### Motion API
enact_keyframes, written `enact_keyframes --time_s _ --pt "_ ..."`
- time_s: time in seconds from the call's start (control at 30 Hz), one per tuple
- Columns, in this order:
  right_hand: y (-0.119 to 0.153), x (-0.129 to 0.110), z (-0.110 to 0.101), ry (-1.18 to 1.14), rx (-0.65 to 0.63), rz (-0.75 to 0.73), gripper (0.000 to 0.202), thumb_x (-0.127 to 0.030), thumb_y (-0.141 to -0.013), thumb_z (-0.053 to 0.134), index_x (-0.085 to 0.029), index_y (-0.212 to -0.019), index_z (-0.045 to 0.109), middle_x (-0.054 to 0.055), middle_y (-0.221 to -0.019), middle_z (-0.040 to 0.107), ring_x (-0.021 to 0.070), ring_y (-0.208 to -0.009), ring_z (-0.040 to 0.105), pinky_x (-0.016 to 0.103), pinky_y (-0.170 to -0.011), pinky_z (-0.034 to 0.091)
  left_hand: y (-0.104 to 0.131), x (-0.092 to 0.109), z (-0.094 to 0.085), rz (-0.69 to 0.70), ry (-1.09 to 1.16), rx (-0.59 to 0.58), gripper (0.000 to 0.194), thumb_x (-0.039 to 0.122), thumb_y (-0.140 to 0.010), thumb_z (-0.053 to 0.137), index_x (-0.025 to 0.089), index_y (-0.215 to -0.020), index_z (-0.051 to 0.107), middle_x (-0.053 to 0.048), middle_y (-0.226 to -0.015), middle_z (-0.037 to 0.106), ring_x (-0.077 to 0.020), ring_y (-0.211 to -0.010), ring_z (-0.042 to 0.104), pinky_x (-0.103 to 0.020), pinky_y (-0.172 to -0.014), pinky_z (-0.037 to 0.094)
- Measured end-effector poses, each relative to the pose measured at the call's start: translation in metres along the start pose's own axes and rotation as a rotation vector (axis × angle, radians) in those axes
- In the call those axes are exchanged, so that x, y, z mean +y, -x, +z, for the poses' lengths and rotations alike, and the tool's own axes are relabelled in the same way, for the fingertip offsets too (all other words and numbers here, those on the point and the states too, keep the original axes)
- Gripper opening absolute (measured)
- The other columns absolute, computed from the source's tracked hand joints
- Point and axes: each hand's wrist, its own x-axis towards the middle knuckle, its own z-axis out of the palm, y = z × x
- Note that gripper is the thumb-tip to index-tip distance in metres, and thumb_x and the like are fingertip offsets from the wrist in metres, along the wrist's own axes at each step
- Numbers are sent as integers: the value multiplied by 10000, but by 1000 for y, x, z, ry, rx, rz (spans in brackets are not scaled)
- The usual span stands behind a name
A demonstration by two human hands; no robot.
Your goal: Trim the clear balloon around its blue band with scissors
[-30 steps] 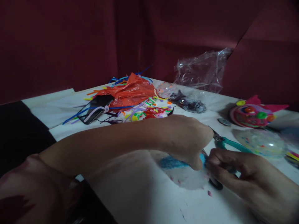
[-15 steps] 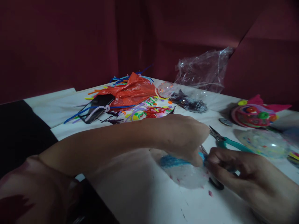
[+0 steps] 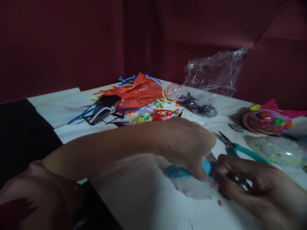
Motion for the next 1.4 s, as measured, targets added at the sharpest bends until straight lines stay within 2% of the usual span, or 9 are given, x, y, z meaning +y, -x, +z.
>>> enact_keyframes --time_s 0.37,0.53,0.6,0.73,0.87,1.0,1.13,1.2,1.4 --pt "-1 -4 -2 77 -34 -47 404 -423 -859 620 -123 -640 461 -10 -517 325 186 -414 410 139 -358 372 0 3 1 8 57 9 189 361 -555 541 191 -636 559 9 -546 530 -106 -464 402 -224 -417 261" --pt "-1 -16 -4 99 -197 -313 306 -343 -916 352 -150 -720 487 -11 -674 417 190 -551 452 164 -404 348 -4 6 2 -14 26 11 212 373 -537 557 181 -627 571 1 -571 553 -120 -479 435 -235 -425 285" --pt "1 -18 -4 104 -185 -283 331 -366 -916 342 -149 -711 486 -7 -674 418 196 -562 451 170 -430 359 -4 5 1 -12 27 7 195 364 -543 555 183 -616 565 7 -544 535 -114 -461 421 -227 -409 267" --pt "6 -12 -3 73 -35 -61 446 -479 -875 596 -122 -640 471 6 -533 348 199 -447 424 135 -356 363 -1 3 0 2 44 -1 168 346 -574 538 188 -624 564 9 -536 526 -106 -470 417 -217 -406 248" --pt "8 -7 -2 45 22 -17 494 -521 -877 631 -120 -631 480 -2 -499 317 183 -399 398 122 -330 356 -1 3 0 -9 37 23 217 386 -605 520 176 -633 567 -7 -557 545 -121 -499 451 -221 -419 261" --pt "1 -14 -1 58 -8 -67 461 -504 -877 630 -116 -667 496 7 -532 352 190 -425 413 132 -334 345 -2 3 2 -43 16 49 220 370 -571 544 176 -672 572 -15 -587 561 -151 -528 486 -229 -425 281" --pt "-2 -19 -7 25 -166 -308 309 -352 -949 388 -154 -754 524 -16 -656 420 159 -488 427 145 -379 329 -1 1 4 -49 16 10 237 384 -609 498 178 -699 575 -23 -625 568 -151 -538 480 -238 -440 291" --pt "-2 -19 -9 27 -204 -340 311 -344 -969 354 -166 -769 512 -26 -678 424 158 -506 422 154 -336 288 0 -1 5 -41 11 3 254 391 -622 480 182 -730 576 -24 -647 565 -146 -544 470 -236 -439 278" --pt "-4 -25 -5 35 -228 -261 393 -361 -983 283 -164 -742 523 -25 -673 410 185 -557 420 187 -434 321 6 -6 10 -48 79 14 263 408 -630 473 189 -760 538 2 -684 541 -132 -608 464 -223 -470 266"
